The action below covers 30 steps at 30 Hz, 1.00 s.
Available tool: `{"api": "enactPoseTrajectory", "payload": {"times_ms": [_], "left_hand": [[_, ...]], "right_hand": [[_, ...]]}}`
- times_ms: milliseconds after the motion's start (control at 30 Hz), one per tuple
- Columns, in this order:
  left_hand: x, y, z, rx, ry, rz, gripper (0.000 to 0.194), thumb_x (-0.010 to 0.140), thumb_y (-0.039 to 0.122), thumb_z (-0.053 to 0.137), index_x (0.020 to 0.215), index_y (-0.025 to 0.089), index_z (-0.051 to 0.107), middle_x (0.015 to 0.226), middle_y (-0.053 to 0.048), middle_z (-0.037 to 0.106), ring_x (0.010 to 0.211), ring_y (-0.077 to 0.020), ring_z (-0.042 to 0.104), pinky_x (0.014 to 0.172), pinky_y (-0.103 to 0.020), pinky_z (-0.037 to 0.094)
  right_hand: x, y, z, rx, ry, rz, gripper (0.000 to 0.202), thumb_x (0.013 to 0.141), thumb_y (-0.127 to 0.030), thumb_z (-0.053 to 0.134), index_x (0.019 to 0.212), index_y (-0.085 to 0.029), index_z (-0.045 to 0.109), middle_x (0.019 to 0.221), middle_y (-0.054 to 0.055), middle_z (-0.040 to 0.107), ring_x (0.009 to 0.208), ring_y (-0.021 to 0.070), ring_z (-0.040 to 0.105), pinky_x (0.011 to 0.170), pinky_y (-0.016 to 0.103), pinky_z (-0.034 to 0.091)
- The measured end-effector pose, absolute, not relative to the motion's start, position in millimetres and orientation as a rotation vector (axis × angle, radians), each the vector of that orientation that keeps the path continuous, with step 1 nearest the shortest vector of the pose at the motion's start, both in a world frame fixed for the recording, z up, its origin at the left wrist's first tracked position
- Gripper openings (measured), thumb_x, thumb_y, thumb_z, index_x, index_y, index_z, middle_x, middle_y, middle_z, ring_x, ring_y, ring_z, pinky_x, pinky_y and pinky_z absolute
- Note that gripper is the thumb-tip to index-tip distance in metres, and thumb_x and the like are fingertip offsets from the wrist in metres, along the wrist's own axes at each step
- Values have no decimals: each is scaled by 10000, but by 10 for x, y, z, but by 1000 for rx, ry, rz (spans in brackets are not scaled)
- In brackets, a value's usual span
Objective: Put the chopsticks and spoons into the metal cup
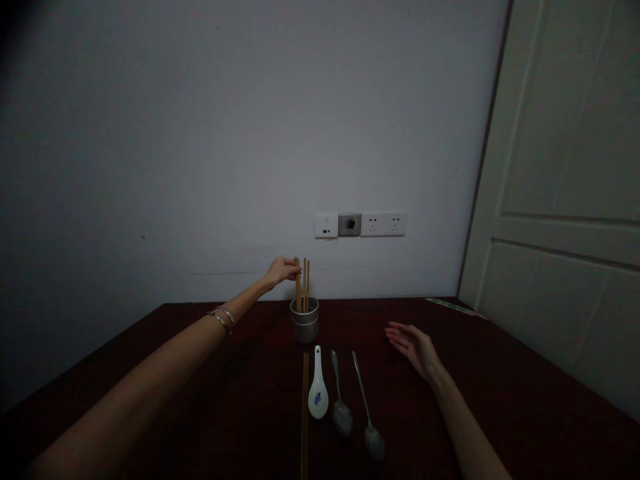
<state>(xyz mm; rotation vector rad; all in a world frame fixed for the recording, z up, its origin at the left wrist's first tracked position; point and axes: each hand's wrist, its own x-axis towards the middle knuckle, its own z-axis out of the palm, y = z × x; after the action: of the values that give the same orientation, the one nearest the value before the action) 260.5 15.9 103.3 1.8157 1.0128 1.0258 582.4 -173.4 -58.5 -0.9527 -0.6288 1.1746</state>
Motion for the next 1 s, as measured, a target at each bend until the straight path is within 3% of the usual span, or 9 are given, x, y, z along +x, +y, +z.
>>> {"api": "enactPoseTrajectory", "payload": {"times_ms": [500, 1000], "left_hand": [[2650, 192, 941, 1877, 987, 1041, 28, 666, 123, 621, 679, 100, 632, 575, -6, 611, 533, -91, 575, 530, -198, 499], [2720, 111, 898, 1848, 1006, 1008, 116, 651, 53, 591, 755, 95, 621, 615, -13, 620, 557, -104, 584, 535, -214, 508]], "right_hand": [[5817, -1740, -572, -991, -685, 1143, 239, 721, -243, 493, 837, -148, 679, 853, 135, 703, 851, 238, 657, 854, 370, 491], [5829, -1724, -590, -972, -692, 1136, 245, 718, -238, 493, 836, -133, 680, 853, 148, 701, 819, 233, 663, 836, 356, 497]]}}
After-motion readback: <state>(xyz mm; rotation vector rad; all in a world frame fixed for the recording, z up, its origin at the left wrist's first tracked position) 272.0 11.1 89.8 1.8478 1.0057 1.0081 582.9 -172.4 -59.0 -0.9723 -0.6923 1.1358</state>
